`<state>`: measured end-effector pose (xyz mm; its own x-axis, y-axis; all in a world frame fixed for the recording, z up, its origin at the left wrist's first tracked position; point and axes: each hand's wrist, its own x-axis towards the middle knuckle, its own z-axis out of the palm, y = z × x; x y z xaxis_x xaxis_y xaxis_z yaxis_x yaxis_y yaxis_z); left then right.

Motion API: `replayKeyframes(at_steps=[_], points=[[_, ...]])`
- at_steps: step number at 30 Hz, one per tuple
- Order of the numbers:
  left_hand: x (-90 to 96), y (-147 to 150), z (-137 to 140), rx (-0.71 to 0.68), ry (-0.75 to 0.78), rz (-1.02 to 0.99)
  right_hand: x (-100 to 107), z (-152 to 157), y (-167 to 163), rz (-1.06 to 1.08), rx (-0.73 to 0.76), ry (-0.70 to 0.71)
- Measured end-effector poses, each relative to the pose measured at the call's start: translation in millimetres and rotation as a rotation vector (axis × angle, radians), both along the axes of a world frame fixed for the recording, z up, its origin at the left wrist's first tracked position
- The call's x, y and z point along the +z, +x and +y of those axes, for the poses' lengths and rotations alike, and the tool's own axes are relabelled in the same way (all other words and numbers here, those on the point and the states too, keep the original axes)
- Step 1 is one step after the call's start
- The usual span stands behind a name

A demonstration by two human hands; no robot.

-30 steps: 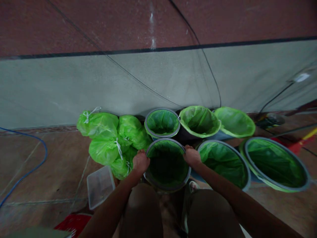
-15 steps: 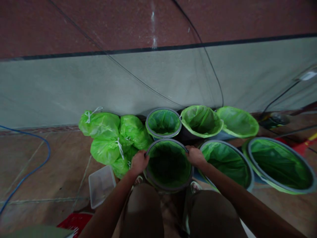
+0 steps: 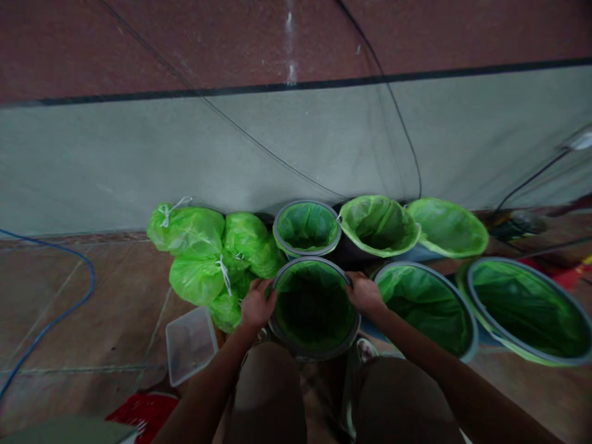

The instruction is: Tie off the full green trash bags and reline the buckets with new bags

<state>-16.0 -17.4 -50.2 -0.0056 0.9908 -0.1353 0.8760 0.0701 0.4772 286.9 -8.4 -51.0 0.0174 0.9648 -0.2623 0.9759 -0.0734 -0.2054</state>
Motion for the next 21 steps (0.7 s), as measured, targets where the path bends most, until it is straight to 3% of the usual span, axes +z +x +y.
replayKeyframes(at_steps=[7, 16, 21], points=[[-10.8, -1.8, -5.5, -0.051, -0.159, 0.067, 1.3, 2.7, 1.0, -0.054, -0.019, -0.019], [-9.2, 5.4, -9.0, -0.083, -0.208, 0.144, 1.9, -4.2, -3.1, -0.108, -0.02, -0.072], [-9.6, 9.7, -1.8, -0.121, -0.22, 0.164, 7.8, -4.2, -7.1, -0.132, -0.021, -0.189]])
